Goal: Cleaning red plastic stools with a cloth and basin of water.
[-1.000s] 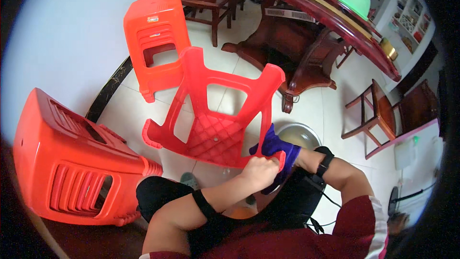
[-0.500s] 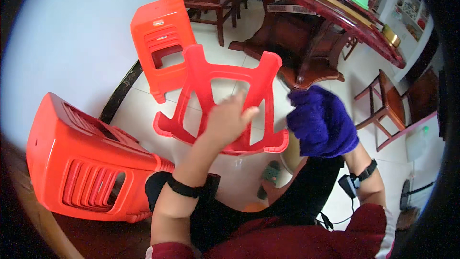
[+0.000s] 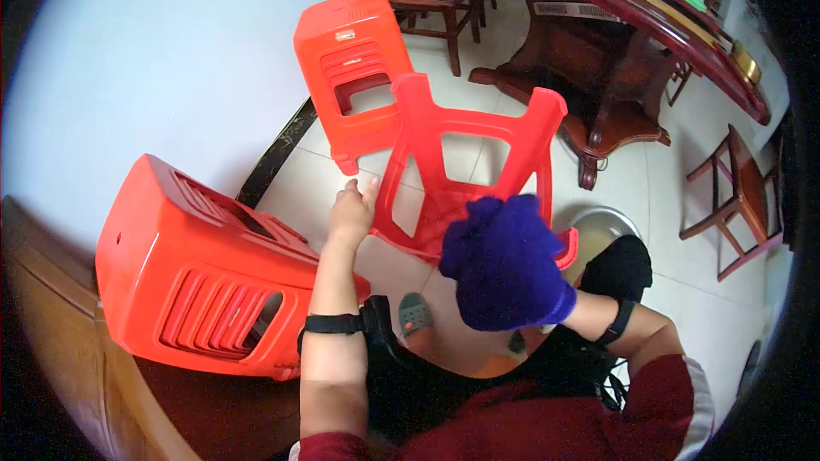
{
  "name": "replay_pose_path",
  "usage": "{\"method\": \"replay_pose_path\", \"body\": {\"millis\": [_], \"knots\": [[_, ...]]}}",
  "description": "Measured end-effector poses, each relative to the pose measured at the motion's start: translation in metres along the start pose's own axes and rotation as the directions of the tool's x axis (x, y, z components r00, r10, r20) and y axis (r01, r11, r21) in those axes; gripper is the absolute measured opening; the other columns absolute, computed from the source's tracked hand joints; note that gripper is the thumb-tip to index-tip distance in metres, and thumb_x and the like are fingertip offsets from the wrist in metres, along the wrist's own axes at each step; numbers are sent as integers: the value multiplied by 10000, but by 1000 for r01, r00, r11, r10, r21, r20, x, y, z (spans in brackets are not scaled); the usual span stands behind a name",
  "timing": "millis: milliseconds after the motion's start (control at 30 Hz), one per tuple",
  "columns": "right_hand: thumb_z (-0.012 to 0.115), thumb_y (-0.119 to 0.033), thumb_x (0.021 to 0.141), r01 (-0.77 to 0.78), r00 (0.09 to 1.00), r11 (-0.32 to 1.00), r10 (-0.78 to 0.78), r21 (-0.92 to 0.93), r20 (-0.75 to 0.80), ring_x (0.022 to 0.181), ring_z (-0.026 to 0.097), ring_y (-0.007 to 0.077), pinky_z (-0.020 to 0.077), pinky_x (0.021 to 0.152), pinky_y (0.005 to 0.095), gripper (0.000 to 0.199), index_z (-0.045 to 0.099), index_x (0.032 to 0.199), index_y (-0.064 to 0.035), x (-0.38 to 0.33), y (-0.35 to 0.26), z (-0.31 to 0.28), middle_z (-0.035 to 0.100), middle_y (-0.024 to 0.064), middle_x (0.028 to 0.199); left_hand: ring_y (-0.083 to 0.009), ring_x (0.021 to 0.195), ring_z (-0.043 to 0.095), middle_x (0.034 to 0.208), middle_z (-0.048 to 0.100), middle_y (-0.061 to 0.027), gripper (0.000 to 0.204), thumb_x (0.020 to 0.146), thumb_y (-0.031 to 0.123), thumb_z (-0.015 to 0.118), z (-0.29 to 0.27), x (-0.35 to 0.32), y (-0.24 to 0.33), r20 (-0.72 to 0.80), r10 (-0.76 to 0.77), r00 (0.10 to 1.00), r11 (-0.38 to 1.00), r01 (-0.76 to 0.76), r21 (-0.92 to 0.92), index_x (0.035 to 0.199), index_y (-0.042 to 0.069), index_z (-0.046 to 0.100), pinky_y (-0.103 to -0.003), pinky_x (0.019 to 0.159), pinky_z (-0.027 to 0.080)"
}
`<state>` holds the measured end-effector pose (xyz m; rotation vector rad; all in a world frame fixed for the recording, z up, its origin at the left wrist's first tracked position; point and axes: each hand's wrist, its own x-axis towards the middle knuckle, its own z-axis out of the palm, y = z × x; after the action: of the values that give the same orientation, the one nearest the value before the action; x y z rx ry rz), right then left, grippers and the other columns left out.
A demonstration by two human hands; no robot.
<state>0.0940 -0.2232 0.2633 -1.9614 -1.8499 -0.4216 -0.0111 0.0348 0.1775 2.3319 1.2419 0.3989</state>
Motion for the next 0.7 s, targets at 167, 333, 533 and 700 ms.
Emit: {"method": "replay_pose_path", "body": {"millis": [167, 333, 533, 700], "knots": [[617, -226, 679, -391, 884, 884, 438, -258, 161, 756, 548, 287, 415, 650, 425, 177, 598, 702, -52, 17, -7, 43, 549, 118, 792, -407, 912, 592, 887, 622, -273, 726, 886, 598, 342, -17, -16, 33, 413, -54, 909, 999, 50, 20, 960, -68, 622, -452, 832, 442], [561, -100, 750, -2, 998, 886, 34, 463, -61, 925, 530, 268, 417, 801, 377, 159, 576, 896, -38, -24, 18, 113, 558, 115, 932, -397, 911, 601, 902, 628, -257, 607, 918, 530, 339, 9, -49, 58, 582, 119, 804, 990, -143, -5, 1024, -11, 594, -455, 818, 455], [432, -2, 820, -288, 716, 869, -85, 403, 693, 1106, 510, 330, 417, 916, 390, 379, 528, 1174, -96, -37, 34, 99, 517, 222, 1190, -419, 916, 600, 977, 625, -238, 432, 936, 420, 354, 28, -76, 71, 645, 168, 746, 896, -388, 216, 1148, 78, 514, -502, 825, 460], [487, -62, 779, -243, 677, 879, -150, 411, 721, 1112, 527, 344, 422, 939, 416, 552, 450, 1318, -175, -80, 127, 80, 534, 196, 1221, -391, 857, 616, 898, 637, -226, 351, 937, 334, 374, 26, -85, 89, 594, 213, 776, 895, -399, 201, 976, 32, 549, -483, 744, 474]]}}
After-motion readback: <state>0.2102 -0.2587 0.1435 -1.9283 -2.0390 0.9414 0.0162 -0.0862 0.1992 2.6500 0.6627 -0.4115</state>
